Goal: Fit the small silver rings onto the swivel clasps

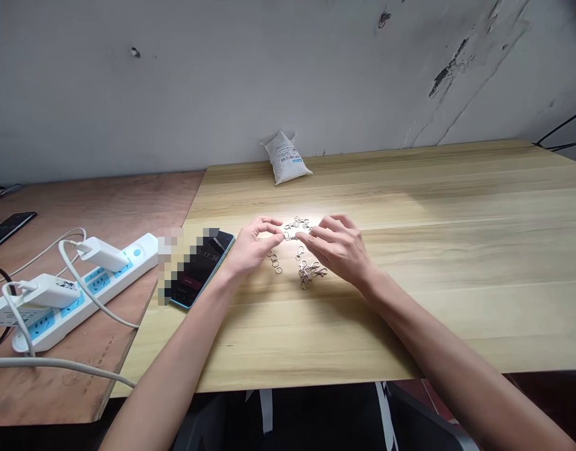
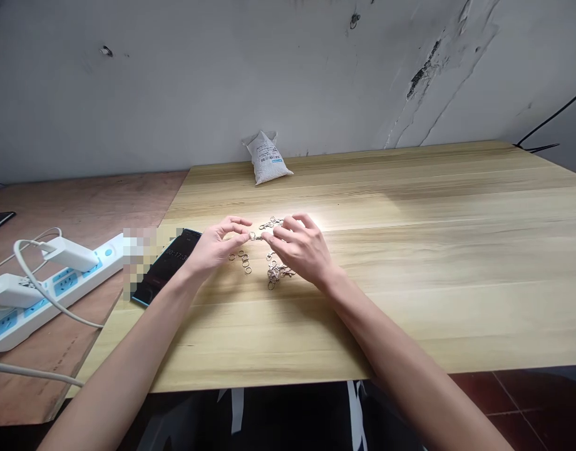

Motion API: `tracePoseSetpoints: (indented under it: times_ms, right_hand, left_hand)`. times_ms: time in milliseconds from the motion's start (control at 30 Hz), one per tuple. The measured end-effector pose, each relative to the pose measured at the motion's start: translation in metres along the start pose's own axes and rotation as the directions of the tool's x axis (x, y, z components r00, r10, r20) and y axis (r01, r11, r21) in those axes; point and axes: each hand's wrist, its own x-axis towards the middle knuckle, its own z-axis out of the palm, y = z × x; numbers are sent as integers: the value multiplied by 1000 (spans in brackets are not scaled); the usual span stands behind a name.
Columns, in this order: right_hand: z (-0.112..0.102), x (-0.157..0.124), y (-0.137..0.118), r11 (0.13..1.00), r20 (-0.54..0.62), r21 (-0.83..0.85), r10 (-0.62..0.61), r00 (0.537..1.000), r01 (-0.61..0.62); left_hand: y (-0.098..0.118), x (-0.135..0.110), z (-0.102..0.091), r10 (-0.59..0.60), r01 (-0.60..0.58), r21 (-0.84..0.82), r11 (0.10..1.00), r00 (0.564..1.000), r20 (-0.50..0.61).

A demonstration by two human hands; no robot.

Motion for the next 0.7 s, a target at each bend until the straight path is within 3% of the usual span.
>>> tracePoseSetpoints:
  times_ms: [133,233,333,433,500,600,700]
  right_hand:
    - [-4,-2,8,998,-66,-27,-65,996,63]
    - [-5,-3,10,998,-111,-40,-60,992,55]
    - [0,-4,10,1000,-92,-3,3,996,-4]
    - [8,-6,6,988,-15,118,105,994,-103]
    - [12,-6,2,957,47,229,173,984,-179]
    - [15,-6,-4,914,151,328,200,968,-240]
    - [17,-6,-3,926,187,304,172,967,-223]
  left_hand:
    - [2,0,-2,-128,157,-236,959,983,135]
    - [5,-1,-3,-127,181,-275,944,970,205]
    - [4,-1,-4,-115,161,-242,957,974,194]
    - [2,-1,-3,-52,53,-31,998,997,50]
    - [2,-2,-1,86,-81,185,979,996,-18]
    - [4,-6,4,284,-271,408,872,958,30]
    - [6,-9,7,339,-337,517,787,936,93]
